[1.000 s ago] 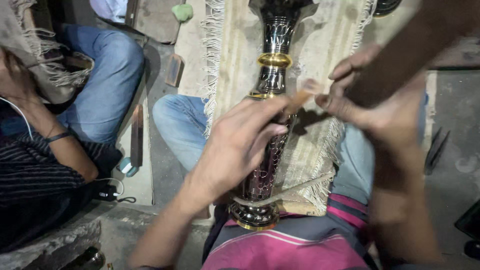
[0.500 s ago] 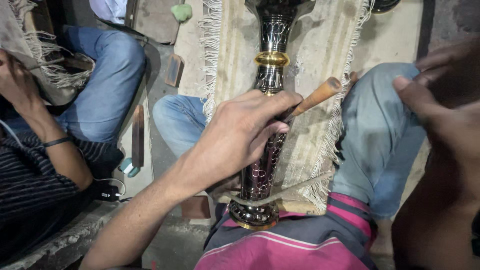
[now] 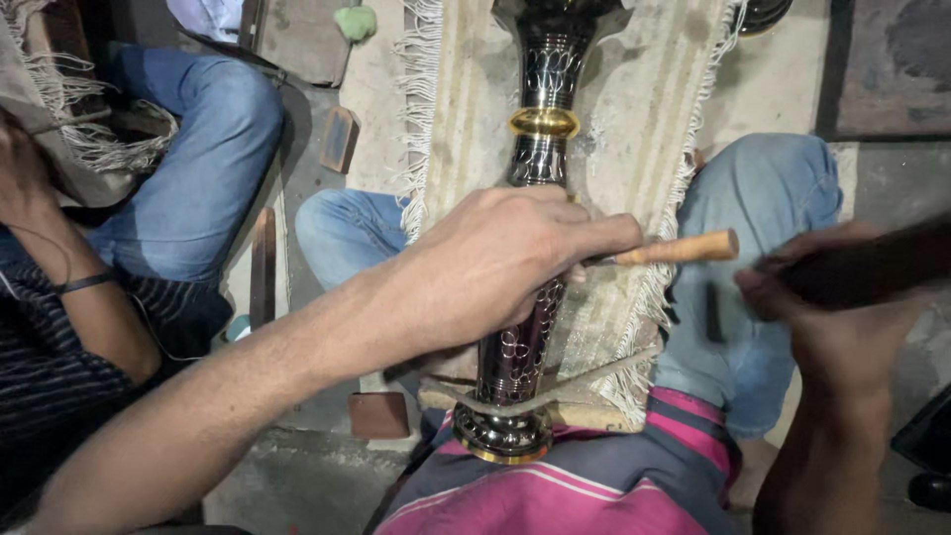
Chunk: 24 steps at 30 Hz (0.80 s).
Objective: The person sits on the floor with a brass vase held between their legs and engraves decorative patterns into its surface. They hold a small chisel against the metal with one hand and strike it with a wooden mallet held in the other hand, working around the vase body.
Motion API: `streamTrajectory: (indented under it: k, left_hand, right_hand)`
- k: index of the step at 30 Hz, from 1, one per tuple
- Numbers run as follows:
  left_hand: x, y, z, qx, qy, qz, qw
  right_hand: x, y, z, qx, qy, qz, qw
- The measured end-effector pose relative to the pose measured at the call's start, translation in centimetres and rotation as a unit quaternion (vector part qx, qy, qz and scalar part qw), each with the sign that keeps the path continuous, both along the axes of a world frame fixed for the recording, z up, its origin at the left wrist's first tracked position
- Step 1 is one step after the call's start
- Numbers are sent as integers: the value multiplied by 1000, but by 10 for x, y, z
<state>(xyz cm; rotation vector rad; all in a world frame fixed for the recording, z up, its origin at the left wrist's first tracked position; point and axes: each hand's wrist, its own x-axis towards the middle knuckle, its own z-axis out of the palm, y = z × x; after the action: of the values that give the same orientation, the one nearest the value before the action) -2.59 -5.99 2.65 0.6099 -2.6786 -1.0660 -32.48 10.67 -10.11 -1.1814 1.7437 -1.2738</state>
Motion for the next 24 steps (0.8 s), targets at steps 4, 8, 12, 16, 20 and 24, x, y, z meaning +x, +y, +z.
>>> streamTrajectory:
  k: [4,8,12,16,20,24]
  left_hand:
    - [-1,-8,2,3,-14,-48,999]
    - [-4,-17,0,-9,25,-106,994]
    - [-13,-22,-2,-13,-32,-154,987]
    - [-19,-26,-1,-21,-78,-190,978]
    - [-19,-31,2,-20,-77,-227,971]
    - [-16,-35,3,-14,-64,-247,967]
  right_hand:
    - [23,15,3,-10,6,-100,995]
    - [47,26,7,-19,117,-98,988]
    - [54,43,-13,-48,81,-175,980]
    - [55,57,-42,-84,-16,-198,976]
    - [57,63,-62,84,297,-164,937]
    - [58,65,-62,-140,57,-187,971]
